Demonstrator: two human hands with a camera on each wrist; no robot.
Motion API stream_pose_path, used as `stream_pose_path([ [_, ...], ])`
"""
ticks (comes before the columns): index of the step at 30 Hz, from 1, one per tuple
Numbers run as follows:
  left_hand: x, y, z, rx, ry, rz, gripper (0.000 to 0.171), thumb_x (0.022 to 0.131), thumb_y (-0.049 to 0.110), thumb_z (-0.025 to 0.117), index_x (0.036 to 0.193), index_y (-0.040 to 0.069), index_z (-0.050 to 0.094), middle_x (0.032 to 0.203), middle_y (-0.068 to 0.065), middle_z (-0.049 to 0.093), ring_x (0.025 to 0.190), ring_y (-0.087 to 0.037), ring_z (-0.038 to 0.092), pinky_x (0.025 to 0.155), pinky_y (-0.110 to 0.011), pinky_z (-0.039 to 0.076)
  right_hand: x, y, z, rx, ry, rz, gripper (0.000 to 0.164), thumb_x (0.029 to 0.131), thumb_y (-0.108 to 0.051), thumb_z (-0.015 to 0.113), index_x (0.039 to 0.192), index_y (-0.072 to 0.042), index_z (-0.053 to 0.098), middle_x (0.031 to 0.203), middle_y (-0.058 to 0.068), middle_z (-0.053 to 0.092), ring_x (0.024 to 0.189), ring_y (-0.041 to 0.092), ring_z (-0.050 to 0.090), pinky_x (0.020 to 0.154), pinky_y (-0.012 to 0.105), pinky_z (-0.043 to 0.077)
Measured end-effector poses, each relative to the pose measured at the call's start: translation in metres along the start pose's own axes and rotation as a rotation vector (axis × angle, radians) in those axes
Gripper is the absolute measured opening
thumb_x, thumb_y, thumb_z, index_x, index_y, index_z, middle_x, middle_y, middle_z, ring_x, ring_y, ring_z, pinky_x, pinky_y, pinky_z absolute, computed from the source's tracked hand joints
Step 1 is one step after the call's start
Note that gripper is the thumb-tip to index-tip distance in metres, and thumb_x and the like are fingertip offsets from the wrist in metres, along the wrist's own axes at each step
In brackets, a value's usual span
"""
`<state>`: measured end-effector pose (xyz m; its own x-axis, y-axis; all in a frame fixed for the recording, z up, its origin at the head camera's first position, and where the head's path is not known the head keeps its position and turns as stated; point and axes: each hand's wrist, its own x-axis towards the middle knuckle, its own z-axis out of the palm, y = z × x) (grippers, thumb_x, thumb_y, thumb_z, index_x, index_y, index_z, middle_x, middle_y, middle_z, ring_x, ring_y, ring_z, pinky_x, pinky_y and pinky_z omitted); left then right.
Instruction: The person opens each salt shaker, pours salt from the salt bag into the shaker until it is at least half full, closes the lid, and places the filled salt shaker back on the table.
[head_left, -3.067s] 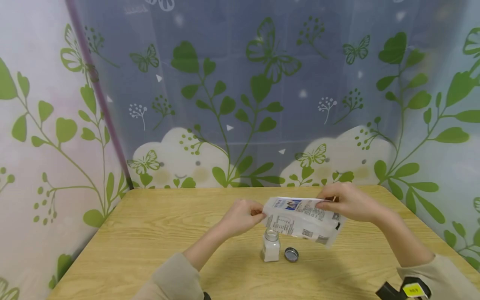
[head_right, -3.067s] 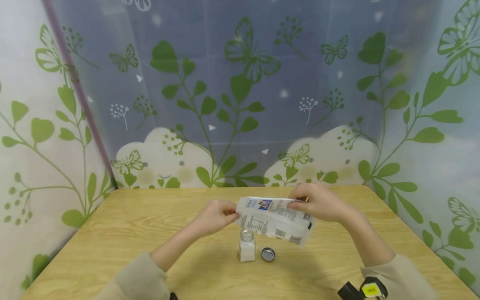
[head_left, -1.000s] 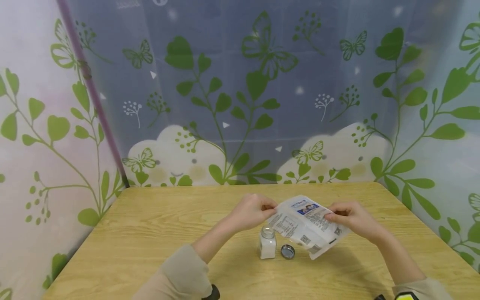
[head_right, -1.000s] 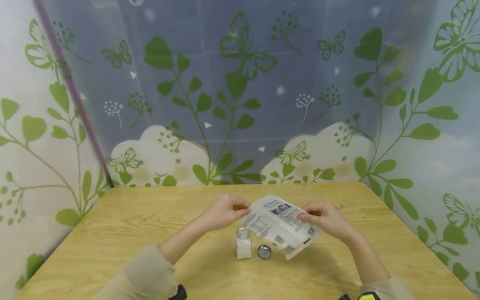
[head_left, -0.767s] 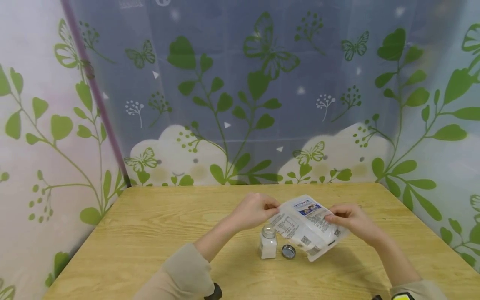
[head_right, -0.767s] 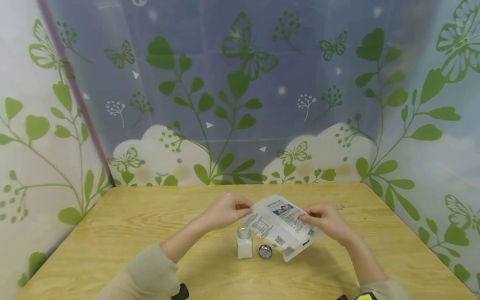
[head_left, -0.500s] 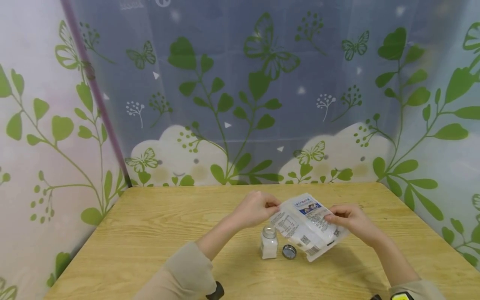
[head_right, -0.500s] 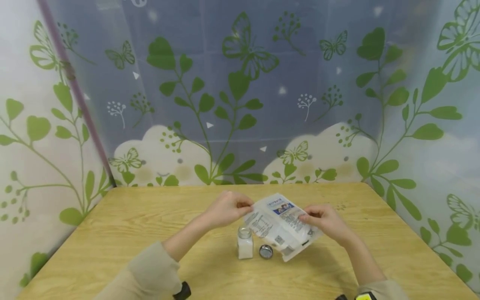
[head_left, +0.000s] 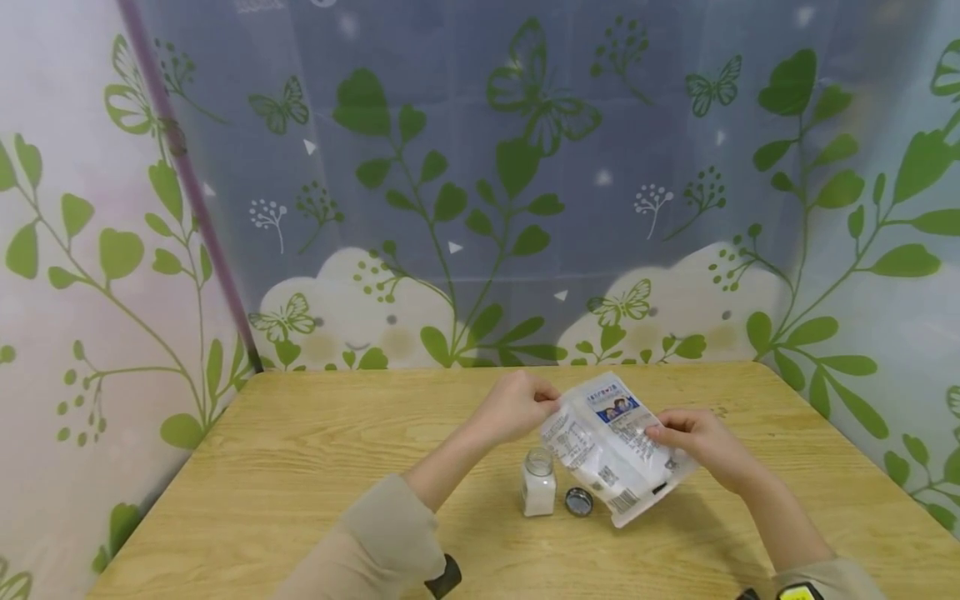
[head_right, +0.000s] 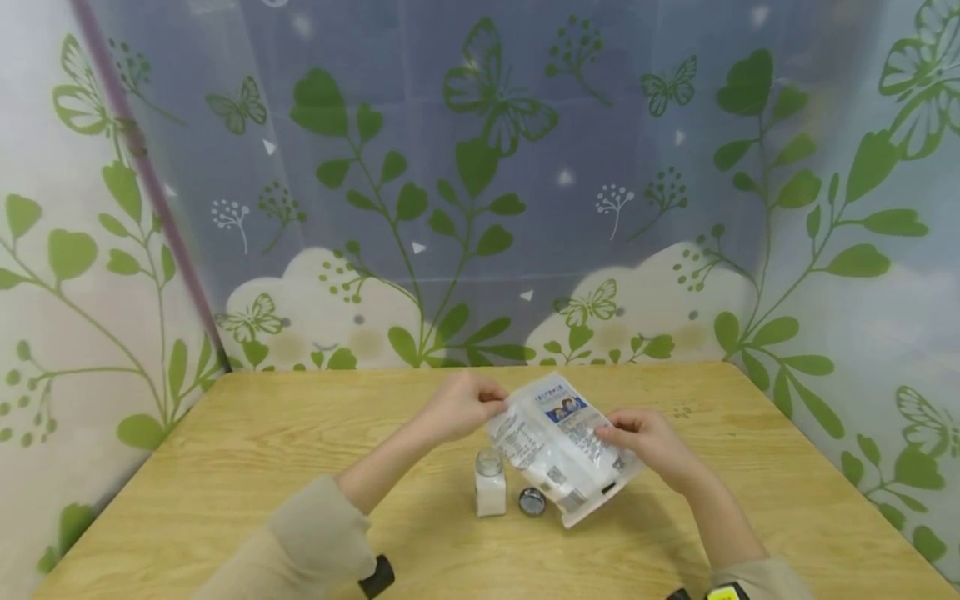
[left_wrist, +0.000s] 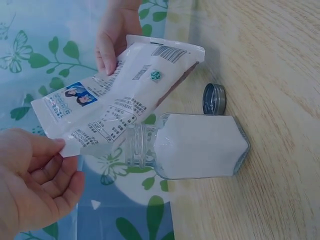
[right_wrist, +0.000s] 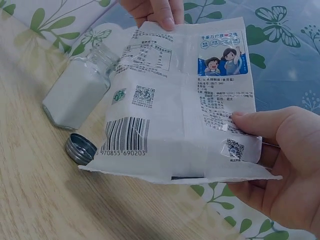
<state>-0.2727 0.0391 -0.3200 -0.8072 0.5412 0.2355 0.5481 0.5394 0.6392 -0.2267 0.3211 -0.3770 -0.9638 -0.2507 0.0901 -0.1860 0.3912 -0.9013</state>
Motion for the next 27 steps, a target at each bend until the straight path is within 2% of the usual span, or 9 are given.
stream_pose_path([
  [8, 0.005, -0.001, -0.001, 0.017, 0.011, -0.059, 0.015, 0.086, 0.012, 0.064, 0.096, 0.005, 0.072, 0.088, -0.003, 0.069, 0.080, -0.013, 0.060, 0.070, -0.024, 0.047, 0.007, 0.005, 0.007, 0.020, 0.027, 0.061, 0.032, 0.093, -0.022, 0.056, 0.098, 0.010, 0.059, 0.082, 0.009, 0.064, 0.068, 0.020, 0.063, 0.061, 0.034, 0.053],
  [13, 0.006, 0.002, -0.001, 0.012, 0.009, -0.101, 0.015, 0.086, 0.014, 0.065, 0.096, 0.007, 0.072, 0.087, -0.001, 0.068, 0.080, -0.012, 0.059, 0.069, -0.023, 0.047, 0.009, 0.007, 0.008, 0.083, 0.022, 0.083, 0.029, 0.094, -0.022, 0.055, 0.096, 0.007, 0.059, 0.080, 0.007, 0.064, 0.067, 0.018, 0.063, 0.060, 0.034, 0.053],
  [20, 0.008, 0.012, -0.003, -0.001, 0.021, -0.124, 0.014, 0.086, 0.014, 0.064, 0.095, 0.006, 0.073, 0.087, -0.002, 0.069, 0.079, -0.013, 0.060, 0.067, -0.023, 0.048, 0.006, 0.007, 0.009, 0.170, 0.012, 0.087, 0.025, 0.095, -0.018, 0.052, 0.098, 0.005, 0.060, 0.081, 0.004, 0.064, 0.068, 0.016, 0.064, 0.060, 0.032, 0.054],
  [27, 0.011, 0.016, -0.002, 0.007, 0.007, -0.158, 0.014, 0.086, 0.013, 0.063, 0.095, 0.006, 0.072, 0.089, -0.004, 0.068, 0.076, -0.013, 0.058, 0.064, -0.022, 0.048, 0.005, 0.010, 0.013, 0.252, -0.005, 0.152, 0.020, 0.095, -0.019, 0.053, 0.096, -0.002, 0.062, 0.082, 0.003, 0.065, 0.071, 0.016, 0.065, 0.063, 0.032, 0.054],
])
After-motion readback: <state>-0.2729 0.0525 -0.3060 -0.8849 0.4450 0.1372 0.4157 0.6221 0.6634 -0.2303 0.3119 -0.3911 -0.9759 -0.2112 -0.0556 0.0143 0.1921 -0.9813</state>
